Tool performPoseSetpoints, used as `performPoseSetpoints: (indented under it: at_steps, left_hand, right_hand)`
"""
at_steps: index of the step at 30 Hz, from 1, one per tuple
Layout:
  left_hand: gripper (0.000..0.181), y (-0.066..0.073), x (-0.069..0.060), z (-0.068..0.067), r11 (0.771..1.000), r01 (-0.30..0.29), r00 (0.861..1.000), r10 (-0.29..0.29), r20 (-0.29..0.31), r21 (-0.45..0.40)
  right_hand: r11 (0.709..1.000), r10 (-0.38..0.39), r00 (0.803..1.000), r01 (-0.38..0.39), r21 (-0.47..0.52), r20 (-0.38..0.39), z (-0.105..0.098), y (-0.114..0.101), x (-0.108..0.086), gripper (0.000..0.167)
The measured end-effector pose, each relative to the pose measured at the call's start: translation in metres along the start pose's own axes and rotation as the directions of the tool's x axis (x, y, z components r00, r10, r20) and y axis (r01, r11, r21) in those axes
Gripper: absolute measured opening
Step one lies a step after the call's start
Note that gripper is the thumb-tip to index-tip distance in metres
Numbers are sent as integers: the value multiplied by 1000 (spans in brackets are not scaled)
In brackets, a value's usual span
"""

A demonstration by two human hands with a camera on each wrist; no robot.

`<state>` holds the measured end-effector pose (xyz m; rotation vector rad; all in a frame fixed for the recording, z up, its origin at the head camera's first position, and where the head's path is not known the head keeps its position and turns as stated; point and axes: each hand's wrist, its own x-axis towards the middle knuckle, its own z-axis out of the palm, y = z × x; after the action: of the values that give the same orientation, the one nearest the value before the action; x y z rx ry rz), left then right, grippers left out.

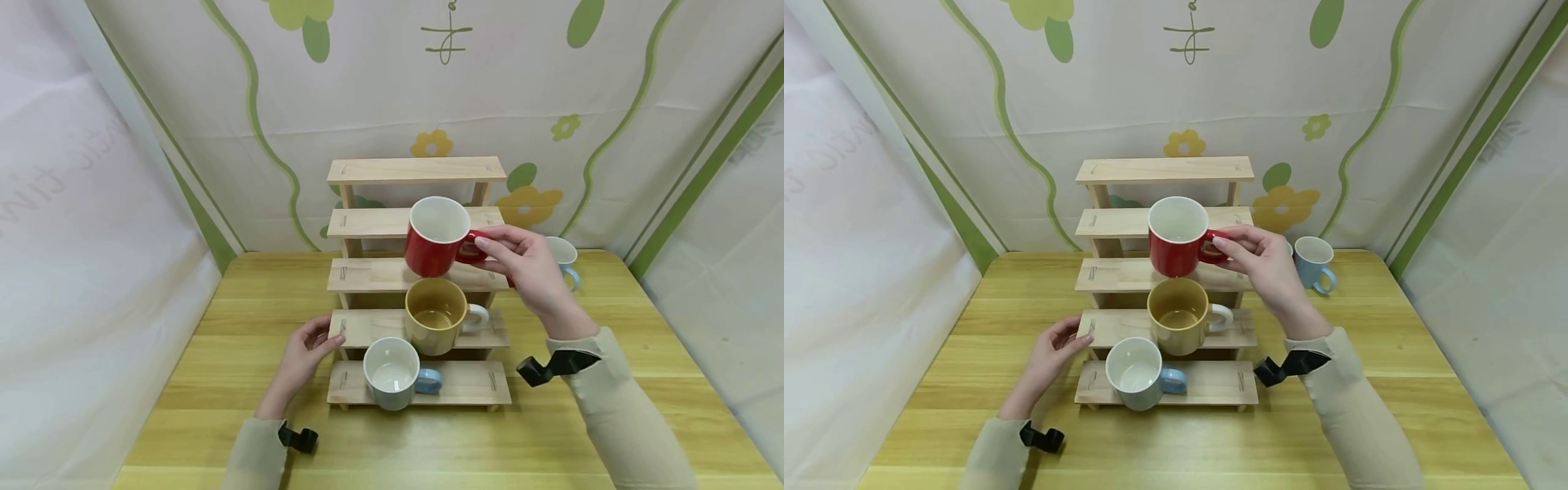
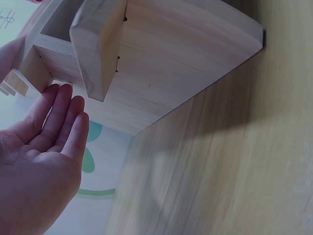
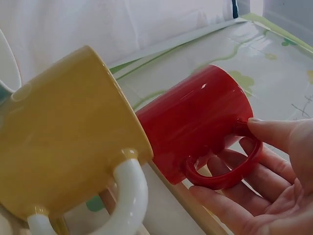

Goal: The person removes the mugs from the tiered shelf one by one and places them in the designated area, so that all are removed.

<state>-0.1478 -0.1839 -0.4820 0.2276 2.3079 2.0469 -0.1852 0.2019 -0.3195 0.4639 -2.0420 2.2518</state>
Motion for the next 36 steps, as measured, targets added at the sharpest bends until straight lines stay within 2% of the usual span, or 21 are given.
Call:
performPoseSetpoints:
  at_steps: [10, 18, 25, 36]
  left_hand:
    - [48, 2, -1, -1, 1000, -1, 1000, 1, 2, -7]
    - [51, 3, -1, 0, 1000, 1, 1000, -1, 9, 7]
    - [51, 2, 0, 0, 1000, 4, 1000, -4, 8, 12]
    - [50, 1, 0, -1, 1000, 1, 1000, -1, 13, 14]
  right_hand:
    - [999, -16, 998, 19, 40, -55, -20, -8, -11, 21]
    - [993, -52, 994, 62, 103, -97, -36, -11, -20, 16]
    - [998, -42, 988, 50, 46, -152, -53, -13, -31, 21]
    - [993, -47, 980, 66, 95, -193, -76, -17, -49, 21]
